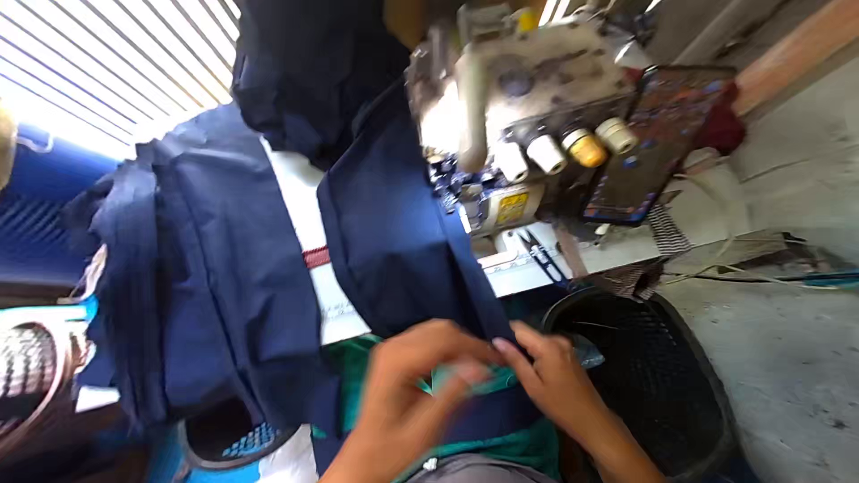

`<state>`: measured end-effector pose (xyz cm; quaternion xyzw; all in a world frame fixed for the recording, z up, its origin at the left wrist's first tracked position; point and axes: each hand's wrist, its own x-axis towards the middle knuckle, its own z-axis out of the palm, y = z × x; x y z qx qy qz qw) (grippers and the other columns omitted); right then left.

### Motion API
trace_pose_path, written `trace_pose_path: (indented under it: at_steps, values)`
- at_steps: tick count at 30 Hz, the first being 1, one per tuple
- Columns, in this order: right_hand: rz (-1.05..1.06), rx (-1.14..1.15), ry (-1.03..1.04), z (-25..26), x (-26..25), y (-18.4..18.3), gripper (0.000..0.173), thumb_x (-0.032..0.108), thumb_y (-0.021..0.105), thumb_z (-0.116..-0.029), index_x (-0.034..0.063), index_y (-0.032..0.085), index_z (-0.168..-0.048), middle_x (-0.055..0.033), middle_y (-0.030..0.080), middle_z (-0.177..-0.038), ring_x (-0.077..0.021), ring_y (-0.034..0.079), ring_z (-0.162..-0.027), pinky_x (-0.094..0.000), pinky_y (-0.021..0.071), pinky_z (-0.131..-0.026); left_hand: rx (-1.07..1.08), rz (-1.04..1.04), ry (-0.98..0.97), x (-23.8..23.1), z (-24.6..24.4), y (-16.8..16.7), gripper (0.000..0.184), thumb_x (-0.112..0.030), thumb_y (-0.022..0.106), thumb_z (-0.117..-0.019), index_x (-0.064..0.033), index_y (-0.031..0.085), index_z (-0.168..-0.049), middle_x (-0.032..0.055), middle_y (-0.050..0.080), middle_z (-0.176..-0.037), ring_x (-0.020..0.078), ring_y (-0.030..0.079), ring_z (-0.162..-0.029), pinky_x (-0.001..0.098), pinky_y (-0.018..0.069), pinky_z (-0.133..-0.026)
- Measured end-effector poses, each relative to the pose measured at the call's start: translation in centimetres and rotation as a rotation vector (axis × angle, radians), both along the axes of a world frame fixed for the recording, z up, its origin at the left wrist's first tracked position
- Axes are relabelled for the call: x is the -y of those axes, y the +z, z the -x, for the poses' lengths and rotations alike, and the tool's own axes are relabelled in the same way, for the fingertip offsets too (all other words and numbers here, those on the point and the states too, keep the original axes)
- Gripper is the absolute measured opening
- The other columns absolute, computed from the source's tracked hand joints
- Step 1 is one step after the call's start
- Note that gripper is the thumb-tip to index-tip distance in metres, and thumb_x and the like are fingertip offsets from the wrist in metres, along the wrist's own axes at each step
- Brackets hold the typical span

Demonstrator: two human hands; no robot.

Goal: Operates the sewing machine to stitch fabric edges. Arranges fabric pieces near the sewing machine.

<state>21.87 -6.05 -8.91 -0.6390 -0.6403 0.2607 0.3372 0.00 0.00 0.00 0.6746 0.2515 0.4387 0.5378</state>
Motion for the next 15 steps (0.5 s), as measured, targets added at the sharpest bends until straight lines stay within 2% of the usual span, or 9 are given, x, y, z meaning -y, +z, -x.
trace_pose_path:
  at_steps: [2, 3, 6, 7, 9, 10, 12, 14, 15]
  values:
    - [-0.035, 0.071, -0.018, 0.2, 2.7, 0.5, 0.03, 0.035, 0.056, -0.1031, 0.0116, 0.073, -0.11, -0.0017, 0.07, -0.07, -0.0128, 0.068, -0.059, -0.0356, 0.0575, -0.052, -0.136, 0.141, 0.252, -0.4, 2.9, -3.7, 0.047, -0.04, 0.038, -0.1113, -0.009, 0.073, -0.102, -0.002, 0.072, -0.086, 0.008, 0.068, -0.076, 0.0252, 0.0584, -0.07]
    - [-0.045, 0.094, 0.009, 0.5, 3.9, 1.0, 0.029, 0.035, 0.057, -0.1029, 0.01, 0.071, -0.104, -0.0026, 0.066, -0.064, -0.0142, 0.065, -0.053, -0.0353, 0.0546, -0.047, -0.21, 0.2, 0.286, 0.1, 3.5, -4.4, 0.052, -0.041, 0.036, -0.1113, -0.0062, 0.074, -0.107, 0.0006, 0.075, -0.088, 0.0106, 0.071, -0.076, 0.0273, 0.0609, -0.069]
    - [-0.057, 0.067, 0.302, 2.2, 6.3, 3.3, 0.028, 0.026, 0.059, -0.1032, 0.0068, 0.066, -0.084, -0.0045, 0.06, -0.059, -0.0169, 0.062, -0.051, -0.0338, 0.0512, -0.046, -0.314, 0.374, 0.12, 2.7, 2.5, -4.8, 0.054, -0.041, 0.043, -0.1093, 0.0032, 0.065, -0.13, 0.0082, 0.077, -0.114, 0.0188, 0.077, -0.097, 0.0378, 0.0654, -0.084]
    - [-0.049, 0.038, 0.434, 2.5, 6.3, 3.7, 0.026, 0.022, 0.058, -0.104, 0.0072, 0.066, -0.084, -0.0052, 0.062, -0.062, -0.0185, 0.064, -0.055, -0.0354, 0.0527, -0.049, -0.279, 0.408, 0.087, 3.4, 1.8, -4.8, 0.046, -0.033, 0.05, -0.1078, 0.0042, 0.065, -0.13, 0.0091, 0.077, -0.114, 0.0199, 0.076, -0.098, 0.0386, 0.0652, -0.086]
    - [-0.034, 0.012, 0.581, 2.0, 5.2, 3.3, 0.023, 0.024, 0.057, -0.1045, 0.0104, 0.069, -0.09, -0.0045, 0.066, -0.073, -0.0188, 0.067, -0.064, -0.038, 0.0553, -0.057, -0.238, 0.383, 0.12, 3.8, 0.5, -4.6, 0.025, -0.014, 0.058, -0.1037, 0.0034, 0.072, -0.116, 0.0091, 0.079, -0.102, 0.0199, 0.078, -0.089, 0.0363, 0.0663, -0.081]
    - [-0.071, 0.0, 0.503, 1.0, 4.1, 2.8, 0.023, 0.03, 0.061, -0.1025, 0.0118, 0.073, -0.094, -0.0018, 0.07, -0.078, -0.0149, 0.069, -0.069, -0.0364, 0.0581, -0.06, -0.248, 0.332, 0.158, 3.7, 0.3, -4.5, 0.021, -0.009, 0.057, -0.1032, 0.0023, 0.074, -0.109, 0.008, 0.079, -0.096, 0.0185, 0.078, -0.085, 0.0343, 0.0665, -0.079]
    - [-0.153, -0.06, 0.133, -2.4, 0.8, 2.6, 0.031, 0.03, 0.06, -0.1036, 0.0063, 0.073, -0.119, -0.0001, 0.076, -0.094, -0.0081, 0.073, -0.081, -0.0309, 0.0636, -0.071, -0.254, 0.288, 0.184, 3.2, 0.6, -4.2, 0.022, -0.005, 0.054, -0.1037, 0.002, 0.074, -0.106, 0.0083, 0.079, -0.094, 0.0185, 0.078, -0.084, 0.0339, 0.0664, -0.079]
    - [-0.244, -0.011, -0.254, -6.3, -3.0, 3.2, 0.047, 0.029, 0.054, -0.1063, 0.0034, 0.056, -0.145, -0.0026, 0.074, -0.087, -0.0098, 0.068, -0.069, -0.0321, 0.0601, -0.06, -0.209, 0.355, 0.119, 2.7, 1.5, -4.0, 0.023, -0.005, 0.052, -0.1046, 0.0034, 0.072, -0.11, 0.0103, 0.079, -0.096, 0.02, 0.078, -0.086, 0.0359, 0.066, -0.082]
    - [-0.266, 0.054, -0.375, -7.8, -4.6, 3.6, 0.054, 0.032, 0.053, -0.107, 0.0049, 0.047, -0.153, -0.0032, 0.071, -0.082, -0.0108, 0.064, -0.063, -0.0326, 0.0575, -0.056, -0.166, 0.42, 0.058, 2.4, 1.9, -4.2, 0.022, -0.005, 0.051, -0.1051, 0.0032, 0.07, -0.113, 0.0109, 0.079, -0.096, 0.02, 0.078, -0.087, 0.0364, 0.065, -0.083]
